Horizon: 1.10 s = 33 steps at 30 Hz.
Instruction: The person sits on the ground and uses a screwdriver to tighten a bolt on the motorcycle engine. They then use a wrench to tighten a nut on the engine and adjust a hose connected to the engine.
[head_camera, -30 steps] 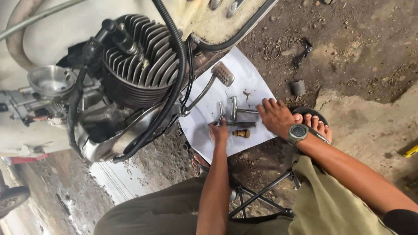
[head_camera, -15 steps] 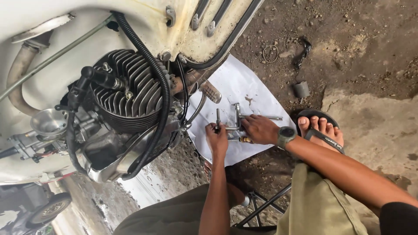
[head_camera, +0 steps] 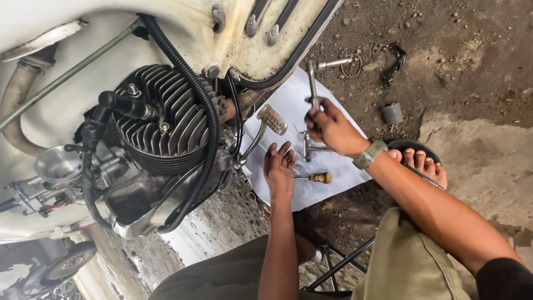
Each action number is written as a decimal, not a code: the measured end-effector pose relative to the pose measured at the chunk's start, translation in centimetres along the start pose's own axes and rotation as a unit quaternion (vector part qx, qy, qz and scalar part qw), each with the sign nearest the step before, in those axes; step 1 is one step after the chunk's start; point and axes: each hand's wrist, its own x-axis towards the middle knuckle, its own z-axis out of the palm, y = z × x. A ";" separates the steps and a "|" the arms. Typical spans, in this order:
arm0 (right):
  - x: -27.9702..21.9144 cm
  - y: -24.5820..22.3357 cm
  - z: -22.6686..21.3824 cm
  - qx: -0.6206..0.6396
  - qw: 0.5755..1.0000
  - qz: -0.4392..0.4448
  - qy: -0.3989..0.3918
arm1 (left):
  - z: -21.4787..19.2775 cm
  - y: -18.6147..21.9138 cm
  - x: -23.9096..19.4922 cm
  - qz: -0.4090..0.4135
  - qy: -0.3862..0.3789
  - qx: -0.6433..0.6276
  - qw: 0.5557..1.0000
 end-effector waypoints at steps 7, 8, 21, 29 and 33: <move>0.6 -4.3 5.5 0.139 0.990 0.028 -0.003 | -1.6 -2.2 2.4 -0.007 0.013 -0.033 0.999; 0.5 -4.1 4.8 0.136 0.991 0.012 0.004 | -1.8 -2.6 2.3 -0.012 0.014 -0.032 0.999; 4.0 -0.2 2.9 0.139 0.988 -0.005 0.066 | -2.9 -3.7 3.3 -0.029 0.031 -0.042 0.998; 1.2 -4.0 5.7 -0.016 0.998 -0.005 0.062 | -2.4 -3.8 3.2 -0.038 0.023 -0.062 0.997; 0.7 -3.7 5.5 -0.018 0.998 -0.023 0.056 | -2.9 -4.8 4.1 -0.031 0.013 -0.072 0.997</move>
